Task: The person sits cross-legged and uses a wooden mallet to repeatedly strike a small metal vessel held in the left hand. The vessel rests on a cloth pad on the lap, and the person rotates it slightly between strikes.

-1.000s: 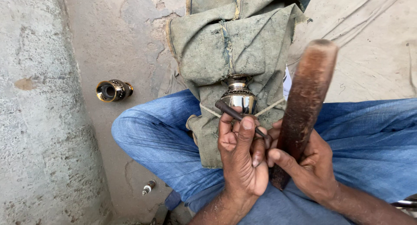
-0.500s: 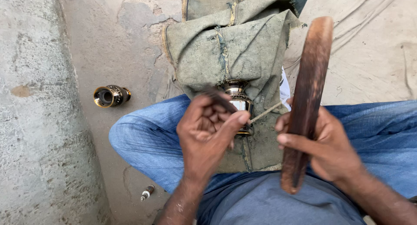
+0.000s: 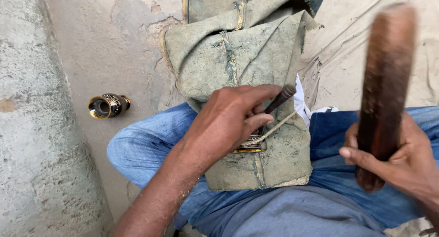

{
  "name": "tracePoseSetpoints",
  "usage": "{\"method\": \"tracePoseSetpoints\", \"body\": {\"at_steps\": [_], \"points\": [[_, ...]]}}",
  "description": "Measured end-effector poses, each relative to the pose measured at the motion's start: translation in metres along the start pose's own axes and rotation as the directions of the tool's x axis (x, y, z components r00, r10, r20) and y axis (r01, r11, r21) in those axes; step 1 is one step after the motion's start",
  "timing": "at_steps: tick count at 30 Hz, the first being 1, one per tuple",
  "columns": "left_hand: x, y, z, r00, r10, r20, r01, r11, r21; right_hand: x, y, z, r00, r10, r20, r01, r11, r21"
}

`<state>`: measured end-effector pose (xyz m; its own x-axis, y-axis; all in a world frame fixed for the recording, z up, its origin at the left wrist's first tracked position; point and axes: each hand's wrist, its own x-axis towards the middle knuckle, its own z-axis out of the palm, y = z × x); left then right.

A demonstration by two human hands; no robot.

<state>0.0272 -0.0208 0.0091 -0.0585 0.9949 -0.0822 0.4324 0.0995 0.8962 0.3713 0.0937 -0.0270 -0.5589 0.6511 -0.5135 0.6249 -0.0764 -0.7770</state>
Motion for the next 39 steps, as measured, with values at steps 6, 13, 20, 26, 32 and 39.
{"method": "tracePoseSetpoints", "body": {"at_steps": [6, 13, 20, 26, 32, 39], "points": [[0.015, 0.013, -0.004, 0.966, -0.105, 0.235, 0.052, 0.974, 0.220, -0.021, 0.006, 0.025, 0.997, 0.077, -0.025, -0.078, 0.995, -0.056], [0.019, 0.016, -0.012, 0.960, -0.007, 0.279, -0.043, 0.984, 0.172, -0.032, 0.009, 0.031, 0.996, -0.031, -0.081, 0.002, 0.942, -0.334], [0.010, 0.012, -0.007, 0.977, -0.059, 0.204, 0.031, 0.990, 0.136, -0.008, 0.000, 0.004, 0.985, 0.172, 0.011, -0.154, 0.905, -0.397], [-0.008, 0.006, -0.007, 0.997, 0.061, -0.042, -0.058, 0.996, 0.068, 0.037, -0.025, -0.021, 0.986, 0.164, -0.022, -0.149, 0.822, -0.550], [-0.020, 0.004, 0.000, 0.987, -0.054, -0.149, 0.053, 0.999, -0.010, 0.055, -0.054, -0.035, 0.978, -0.194, 0.071, 0.207, 0.909, -0.362], [-0.043, 0.003, 0.028, 0.840, -0.323, -0.435, 0.212, 0.935, -0.284, 0.072, -0.091, -0.030, 0.985, -0.029, 0.171, 0.135, 0.746, -0.652]]}}
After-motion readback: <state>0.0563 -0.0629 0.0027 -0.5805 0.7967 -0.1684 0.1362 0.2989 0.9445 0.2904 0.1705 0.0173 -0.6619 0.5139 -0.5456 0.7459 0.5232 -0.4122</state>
